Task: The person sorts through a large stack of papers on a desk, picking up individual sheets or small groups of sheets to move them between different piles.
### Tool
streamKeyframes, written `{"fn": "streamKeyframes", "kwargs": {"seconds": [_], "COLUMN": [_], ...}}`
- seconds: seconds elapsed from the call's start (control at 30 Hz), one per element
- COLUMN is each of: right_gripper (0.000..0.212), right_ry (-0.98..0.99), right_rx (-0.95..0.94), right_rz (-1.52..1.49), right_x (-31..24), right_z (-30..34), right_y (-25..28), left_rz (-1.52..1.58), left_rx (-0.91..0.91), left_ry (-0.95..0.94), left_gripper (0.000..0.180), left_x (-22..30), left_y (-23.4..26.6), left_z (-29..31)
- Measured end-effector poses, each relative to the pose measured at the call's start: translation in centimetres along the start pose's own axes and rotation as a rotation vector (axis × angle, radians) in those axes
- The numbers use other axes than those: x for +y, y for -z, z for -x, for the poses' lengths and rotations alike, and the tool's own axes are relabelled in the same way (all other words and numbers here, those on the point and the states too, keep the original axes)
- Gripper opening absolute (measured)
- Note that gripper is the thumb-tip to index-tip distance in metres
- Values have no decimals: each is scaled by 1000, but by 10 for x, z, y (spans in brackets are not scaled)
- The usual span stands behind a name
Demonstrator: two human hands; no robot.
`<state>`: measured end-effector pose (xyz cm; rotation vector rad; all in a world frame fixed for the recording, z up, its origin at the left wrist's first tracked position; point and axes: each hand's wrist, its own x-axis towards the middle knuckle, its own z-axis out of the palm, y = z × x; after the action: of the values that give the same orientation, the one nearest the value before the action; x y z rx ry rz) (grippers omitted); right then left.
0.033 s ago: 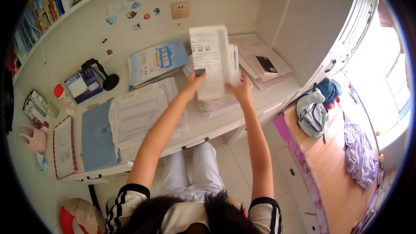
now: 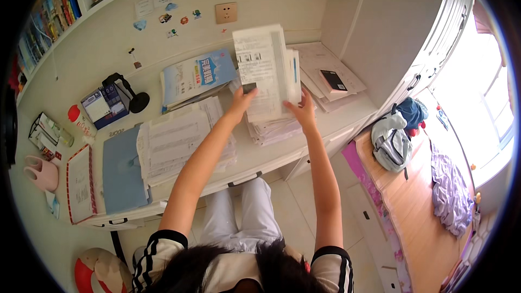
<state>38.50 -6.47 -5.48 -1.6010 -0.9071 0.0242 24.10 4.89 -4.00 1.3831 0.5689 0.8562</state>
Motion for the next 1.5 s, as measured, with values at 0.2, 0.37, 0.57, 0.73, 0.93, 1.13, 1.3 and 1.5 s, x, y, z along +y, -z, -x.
{"fn": "streamKeyframes", "kwargs": {"seconds": [0.2,0.37,0.57,0.73,0.93,1.13,1.3,1.5], "right_gripper": [35,37,33,25,29,27,23,34], "right_ry": [-176,-114,-116,-88,-460,-291,-168,79], "right_rx": [-336,-268,-289,-459,-536,-717,-839,-609], "right_rz": [-479,-449,-311,-441,-1025,-471,-94,231], "right_x": [-20,-17,-16,-73,-108,-87,-68,-67], "right_z": [-8,13,12,18,88,100,76,77], "right_y": [17,16,7,-25,-115,-142,-141,-131], "left_rz": [53,-34,-88,74,431,331,136,-786], "left_rx": [-100,-188,-168,171,577,832,594,933], "left_ry": [-150,-178,-197,-163,-176,17,97,-405], "left_gripper": [30,30,28,29,28,43,50,44], "left_x": [43,37,29,33,36,28,18,28], "left_y": [-5,-2,2,53,93,153,223,206], "left_z": [7,18,27,53,117,164,209,214]}}
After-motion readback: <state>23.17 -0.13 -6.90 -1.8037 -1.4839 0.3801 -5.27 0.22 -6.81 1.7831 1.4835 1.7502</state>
